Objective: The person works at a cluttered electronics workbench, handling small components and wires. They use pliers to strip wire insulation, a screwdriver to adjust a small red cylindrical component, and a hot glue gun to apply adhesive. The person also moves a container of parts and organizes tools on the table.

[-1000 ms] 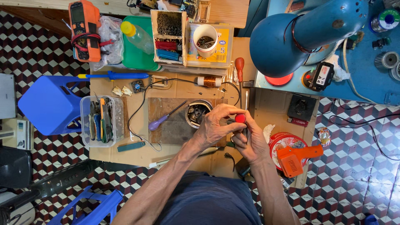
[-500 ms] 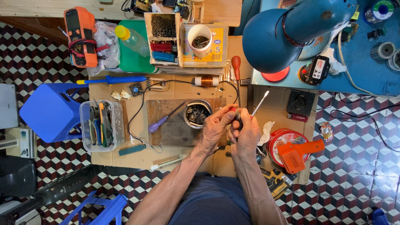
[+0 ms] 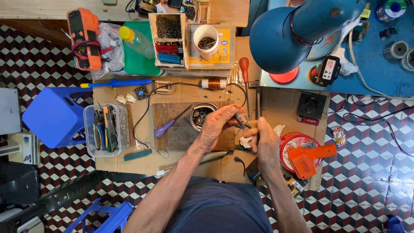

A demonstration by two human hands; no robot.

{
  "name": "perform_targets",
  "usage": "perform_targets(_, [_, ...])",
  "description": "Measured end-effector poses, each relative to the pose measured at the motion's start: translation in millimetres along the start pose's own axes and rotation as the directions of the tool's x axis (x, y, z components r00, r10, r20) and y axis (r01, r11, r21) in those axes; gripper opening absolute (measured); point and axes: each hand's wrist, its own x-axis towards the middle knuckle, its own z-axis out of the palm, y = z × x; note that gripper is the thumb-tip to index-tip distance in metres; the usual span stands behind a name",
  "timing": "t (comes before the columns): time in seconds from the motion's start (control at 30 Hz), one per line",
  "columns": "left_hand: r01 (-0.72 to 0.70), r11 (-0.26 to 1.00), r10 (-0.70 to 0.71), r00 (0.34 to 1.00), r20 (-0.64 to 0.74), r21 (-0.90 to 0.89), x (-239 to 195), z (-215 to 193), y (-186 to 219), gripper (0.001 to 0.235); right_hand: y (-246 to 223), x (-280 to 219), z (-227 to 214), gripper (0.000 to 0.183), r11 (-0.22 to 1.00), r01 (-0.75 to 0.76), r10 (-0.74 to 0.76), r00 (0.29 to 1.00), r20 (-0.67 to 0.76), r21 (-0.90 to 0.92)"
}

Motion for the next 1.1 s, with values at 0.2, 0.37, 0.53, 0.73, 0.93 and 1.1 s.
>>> perform_targets(0.2, [-0.034,0.999,0.035,0.997,-0.062,0.015,-14.9,-35.1,24.7,0.044,76.8,57.7,-14.6,0.034,0.955,-0.085,0.107,0.992,0.062,-0.283])
perform_targets(0.37, [0.013,0.999,-0.011,0.998,0.054,-0.043,-29.7,-26.1,30.6,0.046,57.4,55.9,-5.0,0.039,0.71,0.397,-0.349,0.916,0.2,-0.581])
perform_targets(0.53, [0.016,0.999,-0.025,0.978,0.206,0.043,-31.1,-12.8,39.3,0.051,-37.9,9.5,-19.3,0.038,0.938,0.056,0.09,0.914,0.396,-0.342])
perform_targets(0.73, [-0.011,0.981,-0.049,0.952,0.303,0.193,-31.6,-3.6,50.5,0.05,-62.5,2.6,19.4,0.028,0.937,-0.151,0.327,0.699,0.636,-0.316])
perform_targets(0.93, [0.128,0.96,-0.214,0.909,0.359,0.248,-27.2,-0.5,57.6,0.056,-50.1,6.0,29.0,0.025,0.928,-0.197,0.361,0.685,0.632,-0.317])
perform_targets(1.1, [0.084,0.978,-0.15,0.917,0.369,0.188,-30.8,5.5,51.2,0.06,-47.9,10.3,26.5,0.014,0.913,-0.252,0.401,0.692,0.6,-0.32])
